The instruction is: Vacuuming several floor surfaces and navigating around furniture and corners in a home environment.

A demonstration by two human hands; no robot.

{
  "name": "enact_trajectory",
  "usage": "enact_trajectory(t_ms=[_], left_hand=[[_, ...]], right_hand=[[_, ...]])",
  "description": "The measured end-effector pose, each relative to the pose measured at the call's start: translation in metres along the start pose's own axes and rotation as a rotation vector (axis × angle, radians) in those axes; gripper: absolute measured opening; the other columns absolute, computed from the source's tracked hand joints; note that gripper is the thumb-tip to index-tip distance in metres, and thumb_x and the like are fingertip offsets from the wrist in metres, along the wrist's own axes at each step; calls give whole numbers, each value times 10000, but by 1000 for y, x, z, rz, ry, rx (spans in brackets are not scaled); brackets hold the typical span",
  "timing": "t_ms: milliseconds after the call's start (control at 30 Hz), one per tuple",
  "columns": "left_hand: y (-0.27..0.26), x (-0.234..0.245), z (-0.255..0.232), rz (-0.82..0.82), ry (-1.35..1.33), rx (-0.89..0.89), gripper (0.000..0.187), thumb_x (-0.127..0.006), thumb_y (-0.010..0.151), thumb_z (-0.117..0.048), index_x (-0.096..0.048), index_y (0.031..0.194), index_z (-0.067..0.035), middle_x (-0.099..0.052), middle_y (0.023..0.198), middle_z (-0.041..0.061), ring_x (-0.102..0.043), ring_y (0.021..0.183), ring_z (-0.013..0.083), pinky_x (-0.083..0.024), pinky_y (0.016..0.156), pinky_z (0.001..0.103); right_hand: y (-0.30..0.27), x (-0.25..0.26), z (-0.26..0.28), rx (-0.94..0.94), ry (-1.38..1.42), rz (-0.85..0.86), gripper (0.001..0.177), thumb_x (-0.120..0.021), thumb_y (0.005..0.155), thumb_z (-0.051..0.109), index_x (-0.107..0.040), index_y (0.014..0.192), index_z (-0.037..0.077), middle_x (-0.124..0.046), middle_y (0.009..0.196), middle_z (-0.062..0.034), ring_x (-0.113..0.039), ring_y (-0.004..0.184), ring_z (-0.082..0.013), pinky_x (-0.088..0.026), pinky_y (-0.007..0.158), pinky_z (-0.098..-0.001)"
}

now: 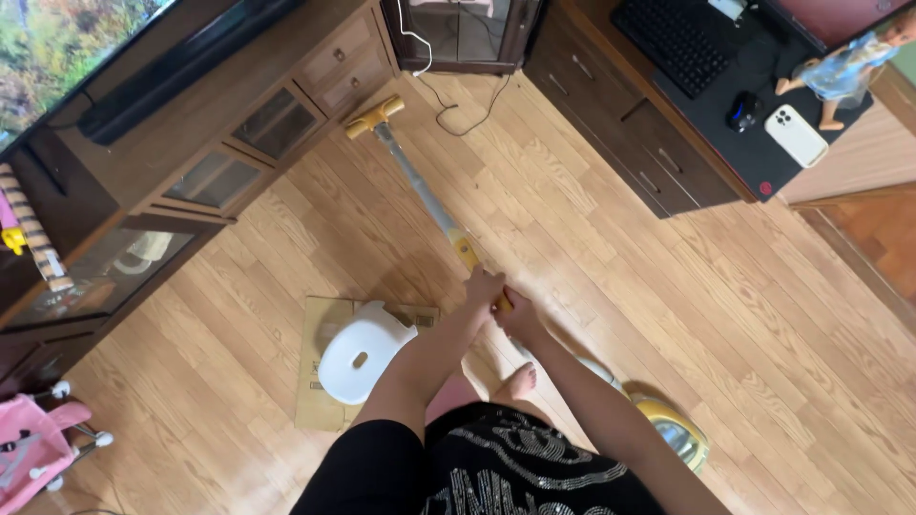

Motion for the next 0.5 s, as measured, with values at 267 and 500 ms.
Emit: enact_trajectory(t_ms=[267,500], left_hand=[[117,-84,-38,111,-531,-198,619,-722,843,-227,-525,1416,-100,-671,1087,127,-679,824,227,-566,556,378],[53,-100,-6,229,-290,-131,722,-699,860,-277,-402,1491,-92,-623,1269,220,-706,863,265,-593,521,384]], right_hand=[[41,64,89,21,-841,-134,618,-588,843,290,-509,1455,330,-725,1120,-164,-698,1005,-394,-550,887,-491],[-6,67,13,47,-918,-93,561,-585,827,212,-517,1384,214,-671,1219,-156,-666,1055,-388,-541,876,-500]])
Point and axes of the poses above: each hand's wrist, its own y-axis towards the middle knuckle, its own x-axis out of the back of the hand, z = x × y, the point moved 9 cm from there along y, towards the middle knuckle
